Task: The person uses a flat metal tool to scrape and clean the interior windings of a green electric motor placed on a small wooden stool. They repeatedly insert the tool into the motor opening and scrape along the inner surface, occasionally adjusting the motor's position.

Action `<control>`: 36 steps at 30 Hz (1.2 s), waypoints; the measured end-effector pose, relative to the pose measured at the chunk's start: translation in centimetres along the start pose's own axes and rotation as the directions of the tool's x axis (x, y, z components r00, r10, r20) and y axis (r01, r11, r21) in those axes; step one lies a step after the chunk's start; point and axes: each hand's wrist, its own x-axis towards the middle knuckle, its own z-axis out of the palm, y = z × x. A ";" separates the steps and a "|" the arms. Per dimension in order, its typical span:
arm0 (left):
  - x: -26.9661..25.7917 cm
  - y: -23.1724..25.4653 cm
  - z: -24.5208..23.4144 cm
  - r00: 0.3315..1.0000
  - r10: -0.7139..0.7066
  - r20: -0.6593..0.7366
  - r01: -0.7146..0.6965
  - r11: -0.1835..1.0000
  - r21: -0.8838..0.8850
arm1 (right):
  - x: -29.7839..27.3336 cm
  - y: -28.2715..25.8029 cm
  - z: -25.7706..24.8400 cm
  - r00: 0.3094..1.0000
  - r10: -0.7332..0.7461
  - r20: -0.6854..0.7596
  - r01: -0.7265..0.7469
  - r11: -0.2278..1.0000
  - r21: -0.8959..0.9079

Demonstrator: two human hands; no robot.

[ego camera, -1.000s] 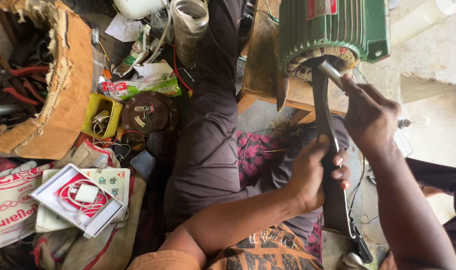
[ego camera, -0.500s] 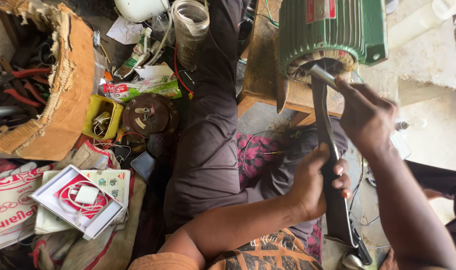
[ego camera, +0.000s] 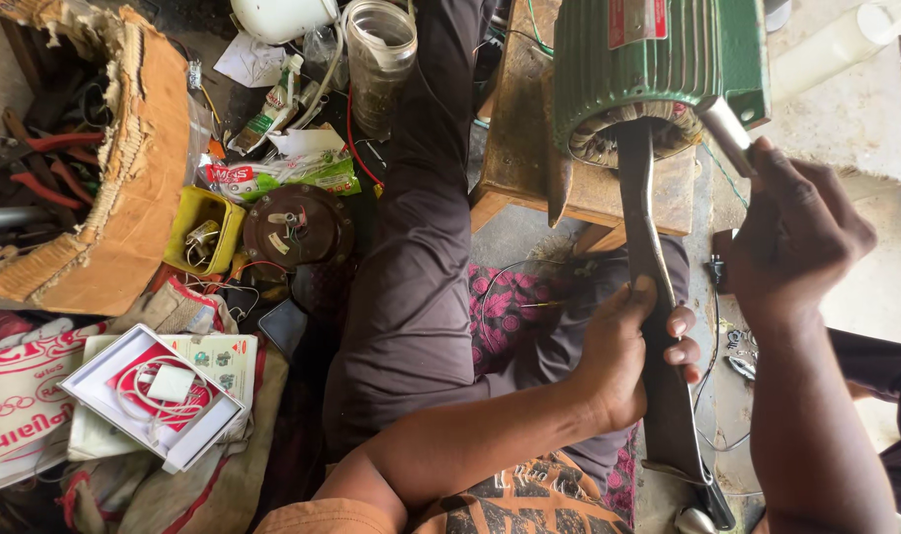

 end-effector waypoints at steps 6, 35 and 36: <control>-0.6 -0.2 0.1 1.000 0.005 0.011 -0.005 0.999 -0.036 | 0.2 -0.1 1.1 0.977 0.058 0.206 -0.032 0.991 -0.126; -5.8 -0.8 -10.3 0.946 -0.227 0.233 0.007 0.730 0.684 | -14.1 -5.1 0.8 0.647 0.652 0.395 -0.690 0.280 0.667; -5.8 -0.6 -11.4 0.937 -0.267 0.224 -0.001 0.640 0.768 | -15.0 -5.6 1.0 0.643 0.649 0.406 -0.686 0.253 0.683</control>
